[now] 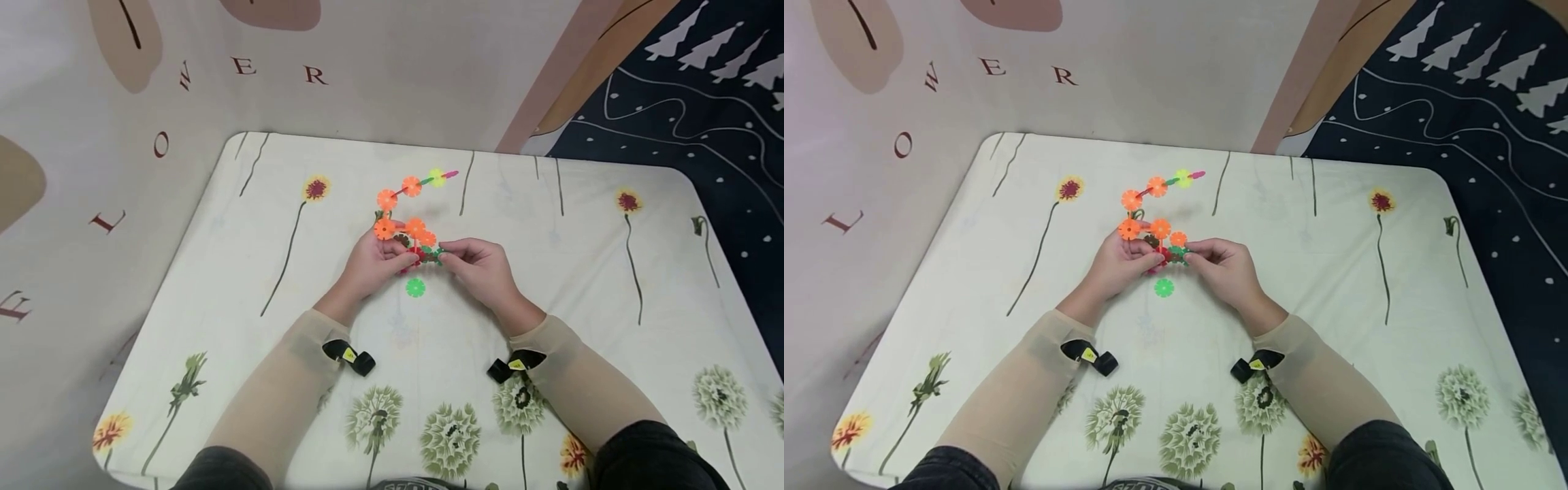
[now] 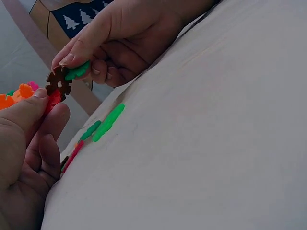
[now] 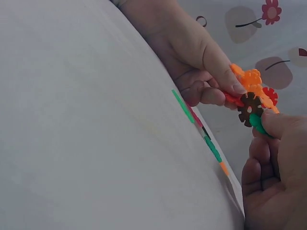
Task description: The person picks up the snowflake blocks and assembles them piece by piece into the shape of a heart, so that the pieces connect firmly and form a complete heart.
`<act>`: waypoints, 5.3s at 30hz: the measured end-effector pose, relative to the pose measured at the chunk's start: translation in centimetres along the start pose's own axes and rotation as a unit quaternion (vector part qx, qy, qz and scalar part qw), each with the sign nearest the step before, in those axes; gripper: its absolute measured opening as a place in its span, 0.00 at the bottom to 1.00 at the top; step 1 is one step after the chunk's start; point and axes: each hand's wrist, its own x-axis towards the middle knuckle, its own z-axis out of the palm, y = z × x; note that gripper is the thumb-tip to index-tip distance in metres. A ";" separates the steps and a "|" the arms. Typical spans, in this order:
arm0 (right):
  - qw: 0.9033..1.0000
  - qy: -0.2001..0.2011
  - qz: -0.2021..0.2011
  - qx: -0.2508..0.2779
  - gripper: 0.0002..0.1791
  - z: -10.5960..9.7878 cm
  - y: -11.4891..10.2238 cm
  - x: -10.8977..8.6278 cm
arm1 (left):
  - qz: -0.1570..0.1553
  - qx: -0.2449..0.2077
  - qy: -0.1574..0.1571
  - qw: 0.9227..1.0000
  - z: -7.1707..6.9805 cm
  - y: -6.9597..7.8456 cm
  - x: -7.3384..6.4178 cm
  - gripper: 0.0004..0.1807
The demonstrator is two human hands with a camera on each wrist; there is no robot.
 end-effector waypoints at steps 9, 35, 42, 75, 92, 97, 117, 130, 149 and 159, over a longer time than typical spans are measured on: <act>1.000 0.010 0.010 -0.010 0.12 0.1 0.3 0.2 | 0.003 0.005 0.019 1.000 0.3 0.2 0.1 0.27; 0.997 -0.066 -0.040 -0.014 0.18 0.3 0.5 0.1 | -0.004 0.062 -0.009 0.998 0.7 0.4 0.0 0.42; 0.994 -0.080 -0.075 -0.020 0.16 0.2 1.0 0.3 | 0.000 0.063 -0.009 0.998 0.6 0.5 0.0 0.36; 0.916 -0.169 -0.054 -0.361 0.17 -0.3 0.1 0.8 | -0.031 -0.022 0.035 0.999 0.3 0.5 0.7 0.40; 0.943 -0.108 -0.048 -0.312 0.14 -0.2 0.6 0.9 | -0.021 -0.009 0.026 0.999 0.1 0.3 0.7 0.43; 0.969 -0.067 -0.032 -0.235 0.09 -0.1 0.5 0.7 | -0.023 -0.007 0.028 0.999 0.2 0.3 0.7 0.42; 0.995 -0.008 -0.068 -0.075 0.08 0.3 0.8 0.6 | -0.014 -0.013 0.012 1.000 0.2 0.2 0.3 0.42; 0.994 -0.031 -0.093 -0.053 0.09 0.1 1.0 0.5 | 0.002 -0.015 -0.001 1.000 0.1 0.2 0.5 0.38; 0.993 -0.036 -0.090 -0.067 0.10 0.1 0.9 0.5 | 0.007 0.003 -0.007 1.000 0.0 0.1 0.3 0.37; 0.995 -0.049 -0.075 -0.048 0.08 0.1 0.9 0.4 | 0.003 0.012 -0.013 1.000 -0.1 0.1 0.4 0.39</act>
